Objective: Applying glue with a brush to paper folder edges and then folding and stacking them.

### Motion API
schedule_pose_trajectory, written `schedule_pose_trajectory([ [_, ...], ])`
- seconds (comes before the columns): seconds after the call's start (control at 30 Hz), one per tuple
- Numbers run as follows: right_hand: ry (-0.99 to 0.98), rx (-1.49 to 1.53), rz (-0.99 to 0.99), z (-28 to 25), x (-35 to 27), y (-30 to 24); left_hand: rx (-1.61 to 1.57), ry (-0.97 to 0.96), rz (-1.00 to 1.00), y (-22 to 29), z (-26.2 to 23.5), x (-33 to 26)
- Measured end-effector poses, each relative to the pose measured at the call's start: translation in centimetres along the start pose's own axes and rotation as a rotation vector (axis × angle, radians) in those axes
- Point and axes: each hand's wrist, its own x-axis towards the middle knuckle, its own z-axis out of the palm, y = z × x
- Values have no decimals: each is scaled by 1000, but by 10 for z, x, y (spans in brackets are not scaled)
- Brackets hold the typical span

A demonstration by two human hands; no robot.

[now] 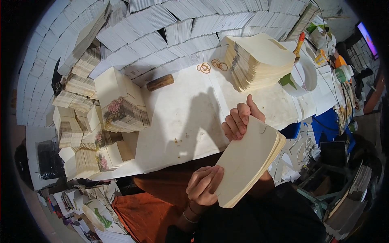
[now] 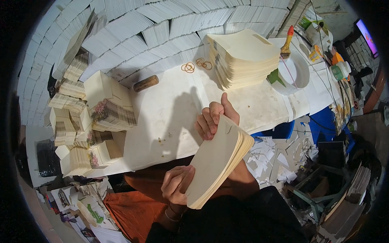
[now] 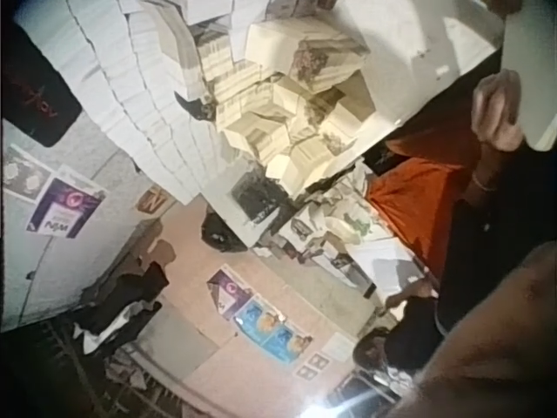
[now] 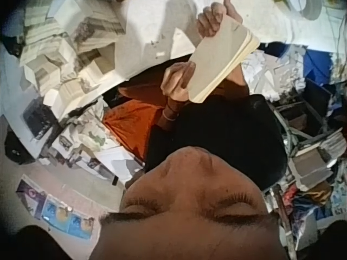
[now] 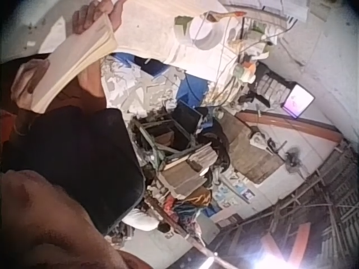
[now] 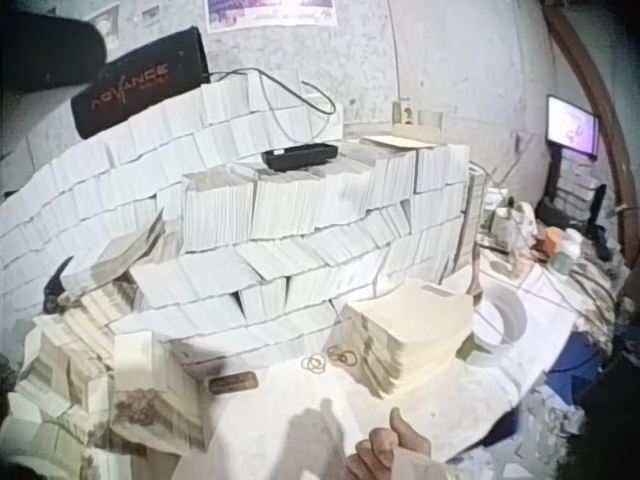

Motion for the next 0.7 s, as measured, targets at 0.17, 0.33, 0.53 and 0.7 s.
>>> schedule_pose_trajectory([
  [0.17,123,-209,-111,4,11,8,51,32,-26,-1,-4,-1],
  [0.33,239,-584,-394,36,3,1,69,25,-112,7,-15,-6],
  [0.53,116,-407,-515,47,-3,-9,54,-103,18,18,-22,1],
  [0.7,80,-388,-459,33,5,-18,-28,-132,47,19,-22,2],
])
